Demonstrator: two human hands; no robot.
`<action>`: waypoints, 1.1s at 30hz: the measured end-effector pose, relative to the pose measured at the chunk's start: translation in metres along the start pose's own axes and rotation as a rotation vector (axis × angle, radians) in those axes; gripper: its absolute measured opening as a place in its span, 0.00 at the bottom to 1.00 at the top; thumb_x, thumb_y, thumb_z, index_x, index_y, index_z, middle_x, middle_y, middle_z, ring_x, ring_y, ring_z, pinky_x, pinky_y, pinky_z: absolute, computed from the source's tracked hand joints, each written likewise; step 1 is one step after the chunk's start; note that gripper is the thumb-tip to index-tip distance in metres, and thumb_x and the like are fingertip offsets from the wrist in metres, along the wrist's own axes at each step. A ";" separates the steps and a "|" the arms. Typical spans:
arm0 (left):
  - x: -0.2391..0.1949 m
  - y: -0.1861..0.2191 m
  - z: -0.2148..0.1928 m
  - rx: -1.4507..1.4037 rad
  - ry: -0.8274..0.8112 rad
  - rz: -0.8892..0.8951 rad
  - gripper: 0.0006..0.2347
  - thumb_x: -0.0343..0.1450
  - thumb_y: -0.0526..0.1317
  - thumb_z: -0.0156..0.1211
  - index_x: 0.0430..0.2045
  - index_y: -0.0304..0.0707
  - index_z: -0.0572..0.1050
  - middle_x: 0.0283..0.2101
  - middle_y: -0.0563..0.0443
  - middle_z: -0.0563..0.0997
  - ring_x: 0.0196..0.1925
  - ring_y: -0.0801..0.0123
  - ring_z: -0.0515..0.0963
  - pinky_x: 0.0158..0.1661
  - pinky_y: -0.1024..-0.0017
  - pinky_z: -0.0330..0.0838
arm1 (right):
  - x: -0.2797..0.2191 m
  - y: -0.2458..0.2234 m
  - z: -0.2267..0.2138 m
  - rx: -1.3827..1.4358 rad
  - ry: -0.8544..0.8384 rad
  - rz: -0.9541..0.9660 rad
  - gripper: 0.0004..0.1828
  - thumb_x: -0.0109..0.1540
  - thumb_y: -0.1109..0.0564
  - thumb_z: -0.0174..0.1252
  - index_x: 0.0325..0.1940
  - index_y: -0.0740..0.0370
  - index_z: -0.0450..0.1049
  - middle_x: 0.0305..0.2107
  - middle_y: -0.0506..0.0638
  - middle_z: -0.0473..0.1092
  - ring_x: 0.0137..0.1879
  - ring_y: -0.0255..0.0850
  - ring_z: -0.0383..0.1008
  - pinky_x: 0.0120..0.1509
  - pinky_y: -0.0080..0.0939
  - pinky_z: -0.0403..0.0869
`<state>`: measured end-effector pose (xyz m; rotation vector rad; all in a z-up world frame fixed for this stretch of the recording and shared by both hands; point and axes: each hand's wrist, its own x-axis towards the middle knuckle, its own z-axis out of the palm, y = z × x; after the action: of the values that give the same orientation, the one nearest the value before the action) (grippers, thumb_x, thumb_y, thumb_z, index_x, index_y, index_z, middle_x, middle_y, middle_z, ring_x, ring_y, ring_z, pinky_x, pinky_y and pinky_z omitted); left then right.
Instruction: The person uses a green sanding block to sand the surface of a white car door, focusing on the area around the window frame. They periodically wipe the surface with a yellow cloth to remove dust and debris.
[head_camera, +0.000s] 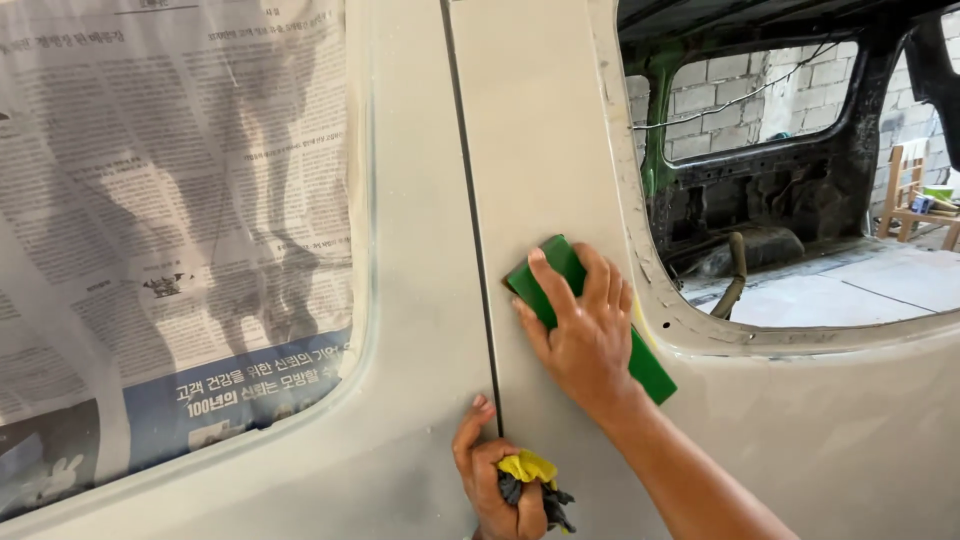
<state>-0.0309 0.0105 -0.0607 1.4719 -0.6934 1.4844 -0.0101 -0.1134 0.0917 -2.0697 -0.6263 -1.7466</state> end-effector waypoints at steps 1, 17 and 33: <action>0.001 0.000 -0.001 0.014 0.005 0.002 0.12 0.59 0.32 0.49 0.35 0.29 0.69 0.61 0.25 0.68 0.70 0.31 0.67 0.70 0.42 0.58 | 0.002 -0.003 0.001 -0.039 0.024 0.052 0.31 0.60 0.47 0.67 0.66 0.50 0.71 0.60 0.63 0.63 0.62 0.62 0.66 0.64 0.63 0.66; 0.019 0.010 0.003 0.156 -0.167 0.114 0.10 0.62 0.33 0.53 0.35 0.31 0.69 0.65 0.25 0.67 0.73 0.30 0.63 0.71 0.40 0.56 | -0.101 0.034 -0.006 -0.012 -0.001 0.007 0.34 0.57 0.46 0.67 0.65 0.53 0.68 0.58 0.67 0.61 0.62 0.64 0.64 0.63 0.64 0.65; -0.011 0.013 0.036 0.196 -0.328 0.071 0.16 0.62 0.37 0.55 0.43 0.32 0.75 0.66 0.30 0.73 0.74 0.35 0.66 0.72 0.39 0.48 | -0.334 0.148 0.032 0.883 -0.069 0.690 0.29 0.56 0.56 0.60 0.62 0.62 0.69 0.59 0.64 0.64 0.64 0.53 0.66 0.67 0.49 0.64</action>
<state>-0.0272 -0.0296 -0.0642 1.8855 -0.8194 1.4093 0.0514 -0.2540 -0.2417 -1.4456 -0.4822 -0.7890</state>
